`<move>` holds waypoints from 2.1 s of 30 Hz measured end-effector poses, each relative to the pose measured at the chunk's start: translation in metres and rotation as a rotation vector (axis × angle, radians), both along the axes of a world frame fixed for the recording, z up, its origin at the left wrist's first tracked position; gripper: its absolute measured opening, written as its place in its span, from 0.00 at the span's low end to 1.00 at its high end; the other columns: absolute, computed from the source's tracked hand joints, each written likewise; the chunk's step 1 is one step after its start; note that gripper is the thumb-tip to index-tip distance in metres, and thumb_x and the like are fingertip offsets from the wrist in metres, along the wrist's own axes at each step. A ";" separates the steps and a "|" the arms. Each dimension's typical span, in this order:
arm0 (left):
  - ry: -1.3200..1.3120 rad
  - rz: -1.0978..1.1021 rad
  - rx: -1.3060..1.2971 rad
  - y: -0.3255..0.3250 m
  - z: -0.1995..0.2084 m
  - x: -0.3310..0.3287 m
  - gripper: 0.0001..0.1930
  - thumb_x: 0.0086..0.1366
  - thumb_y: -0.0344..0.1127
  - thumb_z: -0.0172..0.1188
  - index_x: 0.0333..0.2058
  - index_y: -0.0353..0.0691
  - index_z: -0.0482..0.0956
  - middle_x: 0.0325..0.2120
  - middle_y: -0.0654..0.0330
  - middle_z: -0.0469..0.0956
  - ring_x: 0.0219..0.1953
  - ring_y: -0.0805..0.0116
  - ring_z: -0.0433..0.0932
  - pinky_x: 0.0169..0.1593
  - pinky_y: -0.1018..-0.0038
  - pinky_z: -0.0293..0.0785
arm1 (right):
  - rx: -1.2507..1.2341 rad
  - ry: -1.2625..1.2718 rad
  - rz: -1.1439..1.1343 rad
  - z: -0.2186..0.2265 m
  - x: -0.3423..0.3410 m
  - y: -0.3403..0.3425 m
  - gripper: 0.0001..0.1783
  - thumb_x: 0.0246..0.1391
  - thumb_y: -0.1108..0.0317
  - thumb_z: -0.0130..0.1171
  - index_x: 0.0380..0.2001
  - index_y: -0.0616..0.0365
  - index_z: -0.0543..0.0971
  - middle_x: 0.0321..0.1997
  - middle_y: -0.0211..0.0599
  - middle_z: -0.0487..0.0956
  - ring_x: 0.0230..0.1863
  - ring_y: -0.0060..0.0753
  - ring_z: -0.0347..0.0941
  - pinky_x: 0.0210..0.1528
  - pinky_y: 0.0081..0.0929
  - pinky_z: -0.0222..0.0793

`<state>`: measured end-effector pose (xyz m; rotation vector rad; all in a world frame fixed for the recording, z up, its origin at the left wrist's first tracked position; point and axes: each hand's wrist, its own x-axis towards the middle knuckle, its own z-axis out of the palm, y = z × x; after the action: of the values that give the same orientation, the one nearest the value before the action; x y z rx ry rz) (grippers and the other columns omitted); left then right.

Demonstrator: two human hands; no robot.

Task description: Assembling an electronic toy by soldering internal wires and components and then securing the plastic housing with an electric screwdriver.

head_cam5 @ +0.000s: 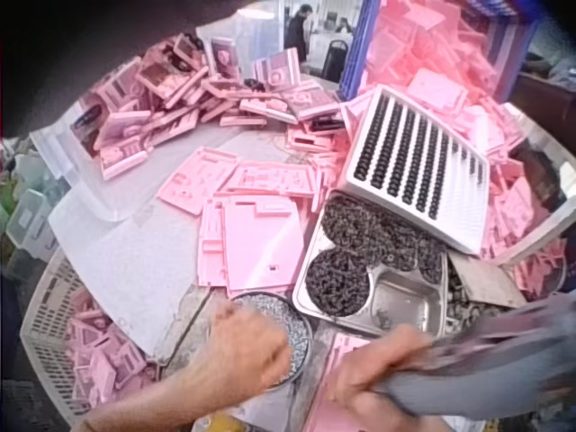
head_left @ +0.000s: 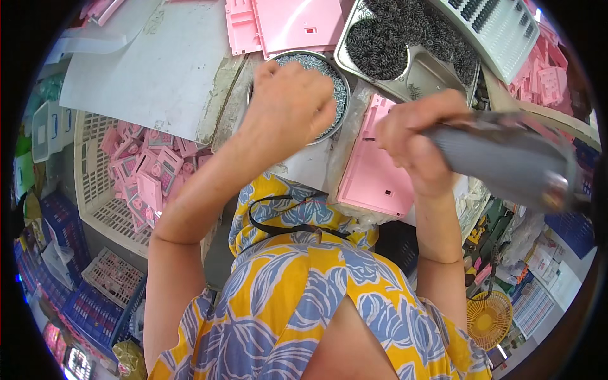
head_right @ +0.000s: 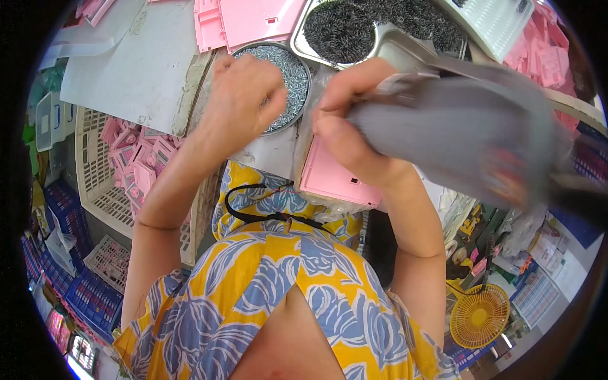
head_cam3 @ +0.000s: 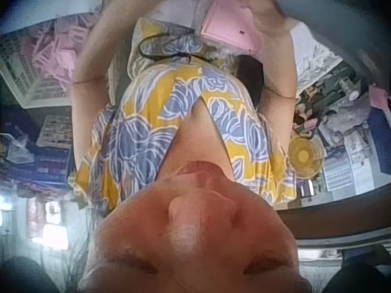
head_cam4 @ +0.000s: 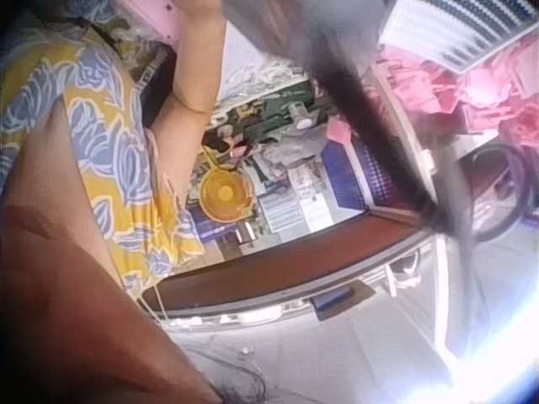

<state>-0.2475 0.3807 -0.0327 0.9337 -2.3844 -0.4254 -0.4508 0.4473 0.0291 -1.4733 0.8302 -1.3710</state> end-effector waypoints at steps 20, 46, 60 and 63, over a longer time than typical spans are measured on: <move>0.172 -0.289 0.176 0.062 0.031 -0.005 0.16 0.52 0.29 0.66 0.41 0.45 0.86 0.50 0.67 0.82 0.47 0.65 0.75 0.57 0.57 0.60 | 0.044 -0.178 -0.027 0.033 0.015 0.048 0.17 0.63 0.55 0.62 0.40 0.50 0.67 0.15 0.22 0.68 0.13 0.22 0.63 0.22 0.28 0.67; 0.102 -0.317 -0.312 0.035 0.026 -0.134 0.16 0.56 0.42 0.67 0.40 0.39 0.84 0.44 0.59 0.80 0.51 0.58 0.77 0.57 0.57 0.69 | -0.121 -0.794 0.235 0.085 -0.018 0.065 0.17 0.51 0.71 0.71 0.38 0.55 0.72 0.14 0.28 0.74 0.12 0.21 0.68 0.15 0.24 0.68; -0.424 0.281 0.354 0.050 0.098 0.241 0.15 0.58 0.32 0.67 0.44 0.36 0.81 0.41 0.51 0.82 0.41 0.51 0.81 0.47 0.61 0.77 | 0.074 -0.153 -0.286 0.069 -0.098 0.096 0.27 0.59 0.57 0.69 0.51 0.57 0.65 0.19 0.24 0.66 0.19 0.19 0.61 0.29 0.22 0.61; -0.047 0.315 0.361 -0.014 0.098 0.200 0.10 0.61 0.33 0.64 0.40 0.35 0.82 0.36 0.52 0.82 0.36 0.55 0.82 0.42 0.64 0.77 | 0.044 -0.113 -0.445 0.072 -0.091 0.082 0.32 0.58 0.55 0.69 0.55 0.58 0.65 0.23 0.25 0.66 0.22 0.19 0.62 0.31 0.23 0.62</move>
<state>-0.0476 0.3668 0.0654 1.4683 -2.1841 -0.7284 -0.5416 0.5294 0.1007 -1.2059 1.1531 -1.7316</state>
